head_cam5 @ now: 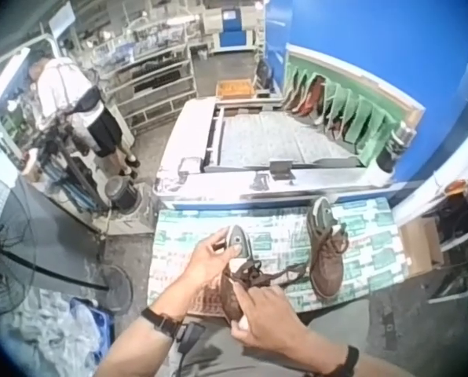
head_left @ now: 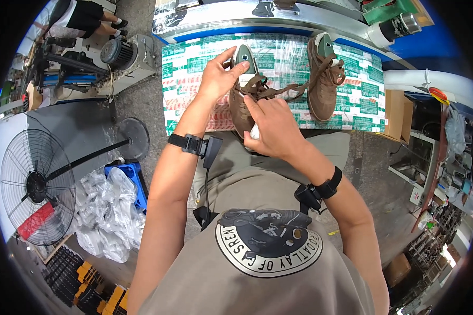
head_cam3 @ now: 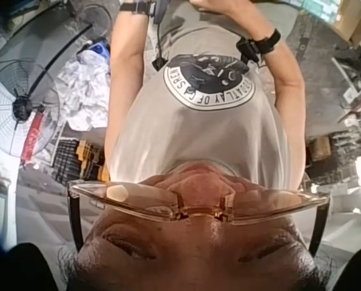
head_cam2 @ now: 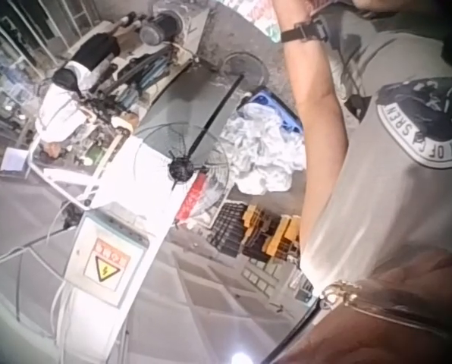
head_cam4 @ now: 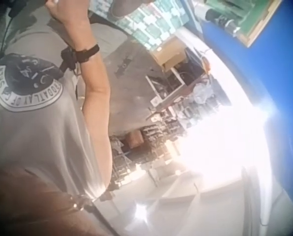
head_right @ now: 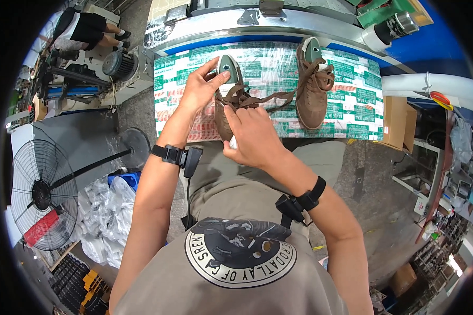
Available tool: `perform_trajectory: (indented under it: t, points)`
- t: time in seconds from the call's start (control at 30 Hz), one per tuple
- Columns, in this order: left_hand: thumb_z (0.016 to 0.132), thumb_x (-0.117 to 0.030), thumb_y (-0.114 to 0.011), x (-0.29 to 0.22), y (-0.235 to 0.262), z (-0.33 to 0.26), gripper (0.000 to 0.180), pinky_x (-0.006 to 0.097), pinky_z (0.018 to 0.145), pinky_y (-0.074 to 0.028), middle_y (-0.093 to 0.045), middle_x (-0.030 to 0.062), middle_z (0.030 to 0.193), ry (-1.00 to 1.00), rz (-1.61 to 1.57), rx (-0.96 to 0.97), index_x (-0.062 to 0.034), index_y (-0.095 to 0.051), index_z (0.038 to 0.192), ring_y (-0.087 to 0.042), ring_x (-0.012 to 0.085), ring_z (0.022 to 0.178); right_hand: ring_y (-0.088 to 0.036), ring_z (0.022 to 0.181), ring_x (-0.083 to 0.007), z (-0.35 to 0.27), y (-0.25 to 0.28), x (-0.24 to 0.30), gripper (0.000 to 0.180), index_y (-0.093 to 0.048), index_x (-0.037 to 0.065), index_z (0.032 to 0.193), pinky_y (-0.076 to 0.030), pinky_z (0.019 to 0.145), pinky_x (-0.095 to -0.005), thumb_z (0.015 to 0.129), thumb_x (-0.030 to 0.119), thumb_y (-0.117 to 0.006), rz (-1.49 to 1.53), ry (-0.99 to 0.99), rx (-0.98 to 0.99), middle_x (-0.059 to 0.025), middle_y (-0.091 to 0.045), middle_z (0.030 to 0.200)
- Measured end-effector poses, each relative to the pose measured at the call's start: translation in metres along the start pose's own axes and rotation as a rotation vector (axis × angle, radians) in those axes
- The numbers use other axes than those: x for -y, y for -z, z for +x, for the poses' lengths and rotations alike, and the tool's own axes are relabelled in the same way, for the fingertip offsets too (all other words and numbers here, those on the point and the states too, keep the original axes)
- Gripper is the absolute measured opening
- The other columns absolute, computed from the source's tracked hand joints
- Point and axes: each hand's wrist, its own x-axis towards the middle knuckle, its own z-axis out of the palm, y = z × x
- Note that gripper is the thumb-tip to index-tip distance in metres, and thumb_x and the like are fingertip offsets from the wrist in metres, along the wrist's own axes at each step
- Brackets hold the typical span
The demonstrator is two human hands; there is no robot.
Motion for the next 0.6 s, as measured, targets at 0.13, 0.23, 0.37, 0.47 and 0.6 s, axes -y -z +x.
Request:
perform_trajectory:
  t: [0.13, 0.23, 0.37, 0.47, 0.6]
  points:
    - [0.091, -0.028, -0.089, 0.003, 0.004, -0.001, 0.074, 0.042, 0.104, -0.056, -0.067, 0.0233, 0.143, -0.036, 0.028, -0.004, -0.0022, -0.058, 0.153, -0.065, 0.0341, 0.131, -0.061, 0.091, -0.0303, 0.002, 0.003, 0.003, 0.078, -0.061, -0.008, 0.138, -0.045, 0.087, -0.0436, 0.076, 0.033, -0.081, 0.001, -0.008, -0.058, -0.0127, -0.061, 0.096]
    - [0.09, -0.027, -0.089, -0.001, 0.004, -0.003, 0.073, 0.042, 0.104, -0.057, -0.068, 0.0221, 0.141, -0.033, 0.024, 0.003, -0.0025, -0.059, 0.152, -0.066, 0.0336, 0.13, -0.062, 0.092, -0.0304, -0.001, -0.001, 0.0, 0.078, -0.061, -0.007, 0.139, -0.046, 0.087, -0.0433, 0.076, 0.034, -0.081, -0.043, -0.023, -0.022, -0.013, -0.061, 0.096]
    - [0.091, -0.024, -0.088, -0.007, 0.001, -0.005, 0.069, 0.038, 0.099, -0.058, -0.072, 0.0192, 0.135, -0.027, 0.011, -0.008, -0.003, -0.061, 0.151, -0.069, 0.0284, 0.124, -0.062, 0.09, -0.0318, -0.003, 0.003, 0.006, 0.078, -0.061, -0.006, 0.139, -0.047, 0.085, -0.0442, 0.075, 0.034, -0.08, 0.01, -0.045, 0.03, -0.014, -0.062, 0.096]
    - [0.091, -0.022, -0.088, -0.014, -0.003, -0.006, 0.069, 0.035, 0.096, -0.058, -0.075, 0.0185, 0.129, -0.008, 0.032, -0.022, -0.0023, -0.06, 0.151, -0.071, 0.0252, 0.12, -0.063, 0.088, -0.035, 0.002, 0.0, 0.01, 0.077, -0.061, -0.007, 0.138, -0.047, 0.082, -0.046, 0.075, 0.033, -0.08, 0.111, -0.09, 0.012, -0.0164, -0.063, 0.095]
    - [0.091, -0.022, -0.087, -0.003, -0.001, 0.002, 0.07, 0.035, 0.096, -0.058, -0.075, 0.0203, 0.128, -0.011, -0.058, 0.006, 0.0002, -0.059, 0.151, -0.071, 0.0257, 0.12, -0.064, 0.087, -0.0393, -0.001, -0.013, 0.041, 0.076, -0.061, -0.008, 0.138, -0.049, 0.08, -0.0481, 0.076, 0.034, -0.079, 0.353, -0.122, 0.014, -0.0203, -0.064, 0.094]
